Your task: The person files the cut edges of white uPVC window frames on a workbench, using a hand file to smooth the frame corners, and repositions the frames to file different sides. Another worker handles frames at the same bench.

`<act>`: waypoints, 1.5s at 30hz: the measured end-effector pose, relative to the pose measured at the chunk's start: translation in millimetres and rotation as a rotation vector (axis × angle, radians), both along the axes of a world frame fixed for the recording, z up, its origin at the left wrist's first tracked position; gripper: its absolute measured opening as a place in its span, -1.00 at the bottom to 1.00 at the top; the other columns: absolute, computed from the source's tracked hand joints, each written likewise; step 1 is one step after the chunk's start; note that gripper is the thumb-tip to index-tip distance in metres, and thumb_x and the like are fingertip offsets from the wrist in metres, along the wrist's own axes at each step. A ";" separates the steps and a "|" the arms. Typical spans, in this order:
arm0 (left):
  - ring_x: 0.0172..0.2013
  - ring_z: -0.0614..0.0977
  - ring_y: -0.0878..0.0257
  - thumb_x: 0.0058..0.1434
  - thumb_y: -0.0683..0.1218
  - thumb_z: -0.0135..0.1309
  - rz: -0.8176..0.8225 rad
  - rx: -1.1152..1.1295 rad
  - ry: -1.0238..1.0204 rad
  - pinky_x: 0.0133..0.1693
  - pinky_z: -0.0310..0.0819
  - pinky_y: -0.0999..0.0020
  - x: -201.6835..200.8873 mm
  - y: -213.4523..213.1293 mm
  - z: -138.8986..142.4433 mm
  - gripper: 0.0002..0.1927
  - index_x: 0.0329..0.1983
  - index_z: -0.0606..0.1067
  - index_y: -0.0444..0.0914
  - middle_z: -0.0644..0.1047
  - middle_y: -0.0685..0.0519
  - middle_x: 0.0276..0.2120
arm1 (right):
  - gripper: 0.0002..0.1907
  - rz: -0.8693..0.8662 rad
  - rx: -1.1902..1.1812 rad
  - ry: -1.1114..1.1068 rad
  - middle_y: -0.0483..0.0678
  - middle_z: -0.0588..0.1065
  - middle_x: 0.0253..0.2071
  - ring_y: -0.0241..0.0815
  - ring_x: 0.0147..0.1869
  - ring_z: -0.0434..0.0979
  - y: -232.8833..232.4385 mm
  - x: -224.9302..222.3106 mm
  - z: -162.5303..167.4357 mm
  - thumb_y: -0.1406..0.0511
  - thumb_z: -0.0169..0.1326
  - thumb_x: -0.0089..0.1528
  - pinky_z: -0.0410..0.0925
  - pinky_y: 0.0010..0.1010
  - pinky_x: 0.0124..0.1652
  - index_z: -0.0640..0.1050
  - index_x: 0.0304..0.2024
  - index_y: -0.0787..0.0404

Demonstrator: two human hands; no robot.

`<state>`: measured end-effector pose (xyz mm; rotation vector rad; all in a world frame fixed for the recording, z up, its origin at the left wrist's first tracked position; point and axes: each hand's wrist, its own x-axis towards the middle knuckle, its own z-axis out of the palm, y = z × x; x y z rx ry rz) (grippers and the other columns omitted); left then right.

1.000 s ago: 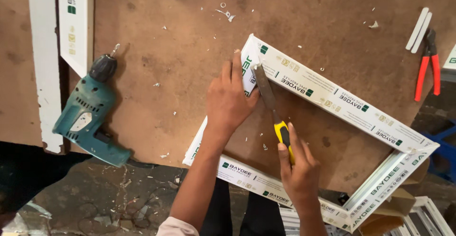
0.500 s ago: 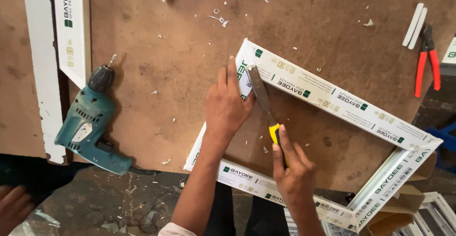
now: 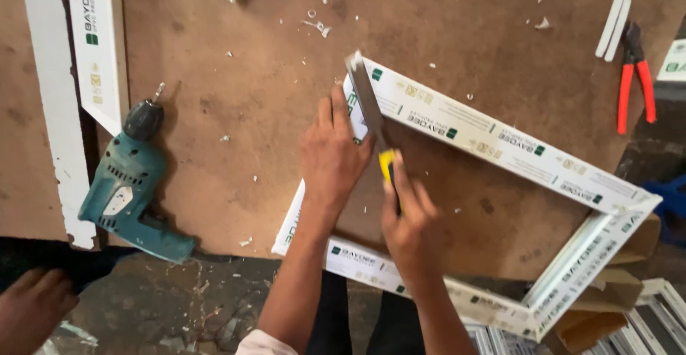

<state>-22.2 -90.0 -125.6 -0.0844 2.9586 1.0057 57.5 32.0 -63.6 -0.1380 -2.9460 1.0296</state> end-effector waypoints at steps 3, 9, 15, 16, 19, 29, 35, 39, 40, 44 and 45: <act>-0.23 0.62 -0.15 0.07 0.04 0.38 0.010 -0.013 -0.013 -0.26 0.52 0.03 -2.5 1.2 3.1 -0.11 0.36 0.24 -0.38 0.48 -0.17 -0.03 | -0.56 -0.037 0.004 -0.081 0.16 0.58 -0.23 0.18 -0.23 0.61 -5.4 -30.9 -7.7 0.35 0.15 0.34 0.45 -0.14 -0.27 0.52 0.28 0.16; -0.25 0.62 -0.14 -0.03 0.00 0.36 0.001 -0.013 -0.018 -0.27 0.52 0.04 -5.7 0.9 9.9 -0.09 0.36 0.25 -0.37 0.48 -0.16 -0.03 | -0.57 -0.060 -0.121 0.010 0.16 0.61 -0.13 0.06 -0.12 0.68 13.7 3.0 5.1 0.34 0.15 0.33 0.49 -0.26 -0.15 0.52 0.27 0.20; -0.24 0.62 -0.14 0.00 -0.01 0.37 0.017 -0.008 -0.040 -0.28 0.53 0.04 -3.0 0.7 5.1 -0.10 0.37 0.25 -0.34 0.48 -0.15 -0.02 | -0.61 -0.122 -0.036 -0.072 0.12 0.61 -0.22 -0.05 -0.24 0.68 30.1 42.3 3.9 0.30 0.19 0.31 0.48 -0.30 -0.24 0.57 0.19 0.19; -0.24 0.62 -0.14 -0.02 -0.01 0.38 0.020 -0.011 -0.022 -0.28 0.53 0.04 -3.1 0.8 4.8 -0.09 0.37 0.25 -0.34 0.48 -0.14 -0.03 | -0.61 -0.130 -0.031 -0.101 0.11 0.61 -0.26 -0.05 -0.29 0.66 29.6 40.4 2.0 0.30 0.19 0.30 0.47 -0.30 -0.28 0.58 0.19 0.19; -0.25 0.62 -0.14 -0.02 -0.01 0.38 0.020 0.019 -0.005 -0.28 0.52 0.04 -3.4 0.6 6.3 -0.09 0.36 0.25 -0.35 0.48 -0.15 -0.04 | -0.60 -0.104 -0.021 -0.094 0.09 0.60 -0.27 -0.04 -0.31 0.65 26.6 32.2 3.1 0.31 0.18 0.31 0.46 -0.29 -0.30 0.57 0.21 0.19; -0.25 0.61 -0.13 -0.09 -0.05 0.41 0.010 0.022 -0.015 -0.28 0.50 0.05 -3.5 0.2 6.7 -0.03 0.38 0.22 -0.34 0.47 -0.13 -0.07 | -0.60 -0.068 -0.010 -0.046 0.07 0.60 -0.26 -0.05 -0.29 0.66 19.5 24.0 10.5 0.30 0.17 0.33 0.46 -0.31 -0.31 0.55 0.22 0.19; -0.21 0.62 -0.11 -0.08 -0.08 0.39 0.009 0.026 0.010 -0.27 0.51 0.07 -3.8 1.2 8.6 -0.05 0.37 0.23 -0.36 0.47 -0.14 -0.05 | -0.60 -0.132 -0.064 -0.082 0.10 0.59 -0.26 -0.06 -0.32 0.65 12.7 23.9 3.0 0.32 0.18 0.31 0.47 -0.32 -0.29 0.56 0.21 0.22; -0.21 0.62 -0.12 -0.05 -0.07 0.38 0.016 0.010 -0.004 -0.26 0.52 0.07 -2.1 3.3 3.1 -0.09 0.37 0.25 -0.36 0.47 -0.13 -0.07 | -0.61 -0.134 -0.072 -0.064 0.12 0.60 -0.24 -0.04 -0.27 0.66 12.4 28.2 -7.7 0.33 0.18 0.31 0.47 -0.31 -0.26 0.56 0.20 0.24; -0.21 0.61 -0.12 -0.04 -0.07 0.38 0.017 0.010 0.007 -0.26 0.52 0.07 -1.2 3.7 0.9 -0.09 0.36 0.26 -0.36 0.47 -0.14 -0.07 | -0.61 -0.129 -0.083 -0.044 0.12 0.60 -0.21 -0.02 -0.24 0.67 11.6 29.9 -9.2 0.33 0.18 0.32 0.48 -0.30 -0.24 0.55 0.21 0.24; -0.17 0.61 -0.16 0.03 -0.05 0.36 0.010 0.020 0.036 -0.22 0.52 0.06 4.3 3.2 -4.2 -0.13 0.37 0.25 -0.38 0.46 -0.16 -0.06 | -0.64 -0.134 -0.122 0.019 0.14 0.61 -0.13 0.02 -0.14 0.70 2.6 15.4 -8.4 0.35 0.15 0.35 0.51 -0.28 -0.15 0.55 0.21 0.24; -0.16 0.61 -0.17 0.03 -0.05 0.36 0.002 0.025 0.035 -0.21 0.53 0.06 5.4 2.7 -3.4 -0.12 0.38 0.25 -0.39 0.46 -0.17 -0.05 | -0.64 -0.117 -0.111 0.017 0.15 0.61 -0.13 0.08 -0.14 0.68 -1.0 3.5 -8.4 0.36 0.15 0.35 0.50 -0.26 -0.18 0.56 0.21 0.25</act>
